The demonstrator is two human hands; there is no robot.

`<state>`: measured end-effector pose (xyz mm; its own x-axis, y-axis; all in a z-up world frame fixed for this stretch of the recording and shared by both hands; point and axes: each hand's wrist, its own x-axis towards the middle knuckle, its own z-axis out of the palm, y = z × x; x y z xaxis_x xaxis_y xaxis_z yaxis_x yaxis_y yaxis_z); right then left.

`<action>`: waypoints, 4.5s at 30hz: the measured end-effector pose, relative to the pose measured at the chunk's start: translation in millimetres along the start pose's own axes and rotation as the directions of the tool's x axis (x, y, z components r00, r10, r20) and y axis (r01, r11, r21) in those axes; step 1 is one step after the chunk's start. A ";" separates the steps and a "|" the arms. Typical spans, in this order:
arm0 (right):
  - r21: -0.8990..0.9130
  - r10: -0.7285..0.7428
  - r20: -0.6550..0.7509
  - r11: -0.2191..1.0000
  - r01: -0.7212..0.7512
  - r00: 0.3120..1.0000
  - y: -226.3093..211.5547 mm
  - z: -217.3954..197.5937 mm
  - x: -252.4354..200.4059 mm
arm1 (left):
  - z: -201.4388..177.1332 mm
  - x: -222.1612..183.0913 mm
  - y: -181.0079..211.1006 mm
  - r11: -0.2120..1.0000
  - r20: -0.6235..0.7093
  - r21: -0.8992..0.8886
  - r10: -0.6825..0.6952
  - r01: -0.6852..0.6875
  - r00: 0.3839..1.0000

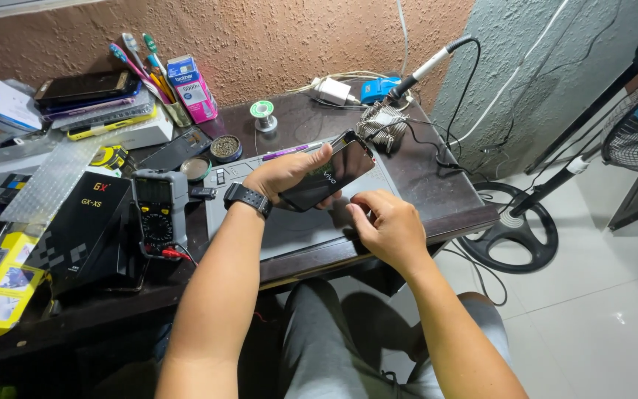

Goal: Disassembling a smartphone to inspect and access internal components on a repair bench.

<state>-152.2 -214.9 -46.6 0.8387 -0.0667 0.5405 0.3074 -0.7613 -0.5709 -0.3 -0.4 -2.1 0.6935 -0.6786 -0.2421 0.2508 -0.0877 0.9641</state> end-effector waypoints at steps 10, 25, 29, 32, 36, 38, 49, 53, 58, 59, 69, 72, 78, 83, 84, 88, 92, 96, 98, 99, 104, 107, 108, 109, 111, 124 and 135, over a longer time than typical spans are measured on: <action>-0.022 -0.014 0.008 1.000 0.015 1.000 -0.6 -0.3 -0.9 | -3.7 3.5 -4.4 0.999 0.011 -0.034 0.005 -0.004 1.000; -0.045 -0.017 0.007 0.999 0.018 1.000 2.7 1.4 -0.5 | 0.8 2.1 2.1 0.999 -0.018 0.026 -0.025 0.025 1.000; -0.046 -0.030 0.007 0.999 0.030 1.000 3.2 0.2 -1.1 | 0.2 -0.3 3.9 0.999 -0.027 0.047 -0.015 0.016 1.000; -0.039 -0.028 0.013 0.999 0.028 1.000 -1.4 -3.7 -2.4 | 3.8 -8.7 10.5 0.999 -0.048 0.043 -0.007 0.009 0.999; -0.052 -0.040 0.007 0.998 0.040 0.999 0.6 -1.6 -0.3 | 2.5 -8.5 17.4 0.994 -0.028 0.108 0.001 0.002 1.000; -0.050 -0.055 0.005 0.997 0.056 0.998 3.7 0.4 -0.5 | 2.6 -0.8 12.0 0.994 -0.026 0.109 0.005 -0.002 1.000; -0.052 -0.067 -0.013 0.996 0.067 0.998 9.2 4.0 -2.7 | 1.1 4.8 8.2 0.999 0.002 0.051 -0.017 0.017 1.000; -0.056 -0.063 -0.022 0.996 0.062 0.998 8.0 3.6 -2.7 | 1.0 0.8 11.8 0.997 0.000 0.074 -0.019 0.019 1.000; -0.069 -0.052 -0.036 0.996 0.050 0.998 5.8 3.2 -3.0 | -1.2 -2.6 14.0 0.995 -0.006 0.088 -0.047 0.048 0.999; -0.069 -0.058 -0.031 0.996 0.056 0.998 4.6 2.0 -2.7 | 2.0 -5.9 17.3 0.992 -0.014 0.119 -0.038 0.040 0.999; -0.069 -0.057 0.007 0.996 0.057 0.998 4.3 1.0 -2.5 | -3.5 -2.9 12.0 0.968 -0.024 0.250 -0.031 0.036 0.999; -0.070 -0.052 0.007 0.996 0.052 0.999 3.7 0.9 -2.5 | -1.4 3.0 9.9 0.964 0.001 0.266 -0.028 0.027 1.000; -0.110 -0.068 -0.014 0.992 0.066 0.998 5.6 4.4 -2.1 | -0.6 0.0 12.0 0.966 0.005 0.257 -0.039 0.036 0.999; -0.091 -0.070 -0.022 0.994 0.068 0.997 2.3 3.0 -2.8 | -2.6 5.6 8.7 0.963 0.023 0.270 -0.025 0.018 0.999; -0.086 -0.077 -0.047 0.994 0.073 0.996 0.8 2.1 -4.3 | -3.7 4.7 8.6 0.954 0.029 0.299 -0.031 0.021 0.999; -0.029 -0.242 -0.193 0.970 0.241 0.951 6.4 0.7 0.9 | -2.2 5.8 7.3 0.967 0.007 0.253 -0.037 0.034 0.999; -0.126 -0.379 -0.154 0.924 0.362 0.912 -2.7 -2.0 -5.5 | 6.2 -7.5 19.0 0.977 -0.005 0.211 -0.023 0.024 1.000; -0.211 -0.328 0.024 0.922 0.326 0.944 -16.5 -7.2 -15.1 | 2.6 -4.5 12.4 0.992 -0.032 0.122 -0.016 0.020 0.999; -0.252 -0.299 0.098 0.915 0.315 0.949 -10.6 -6.1 -16.3 | 3.3 -5.6 11.0 0.995 -0.039 0.100 -0.007 0.011 0.999; -0.299 -0.267 0.159 0.904 0.305 0.950 -7.6 -6.5 -15.1 | 3.7 -5.3 12.6 0.996 -0.041 0.086 0.007 -0.003 0.999; -0.315 -0.193 0.209 0.915 0.253 0.959 -9.6 -5.1 -12.1 | 5.3 -8.5 12.6 0.994 -0.024 0.110 0.009 -0.006 1.000; -0.320 -0.156 0.238 0.920 0.229 0.959 -16.2 -6.8 -8.6 | 4.5 -7.1 11.9 0.991 -0.003 0.137 0.005 -0.004 1.000; -0.326 -0.143 0.254 0.918 0.224 0.957 -18.4 -7.8 -8.0 | 3.8 -5.9 11.1 0.987 0.013 0.163 0.006 -0.008 1.000; -0.327 -0.141 0.255 0.919 0.223 0.957 -16.2 -6.0 -7.4 | 5.4 -9.0 13.5 0.987 0.014 0.161 0.004 -0.007 1.000; -0.345 -0.123 0.263 0.914 0.212 0.957 -12.2 -2.8 -6.1 | 8.8 -15.5 19.0 0.984 0.007 0.179 0.007 -0.008 1.000; -0.257 -0.067 0.208 0.959 0.121 0.976 -13.1 -7.2 -12.0 | 2.2 -0.8 12.3 0.985 -0.008 0.173 -0.014 0.015 1.000; -0.267 -0.188 0.083 0.942 0.203 0.979 0.9 2.5 -19.2 | -0.5 4.1 7.5 0.982 0.000 0.189 -0.007 0.007 1.000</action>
<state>-166.9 -212.7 -59.0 0.8003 0.1310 0.5851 0.3399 -0.9030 -0.2629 4.8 -3.5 4.1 0.6919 -0.6779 -0.2485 0.1233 -0.2282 0.9658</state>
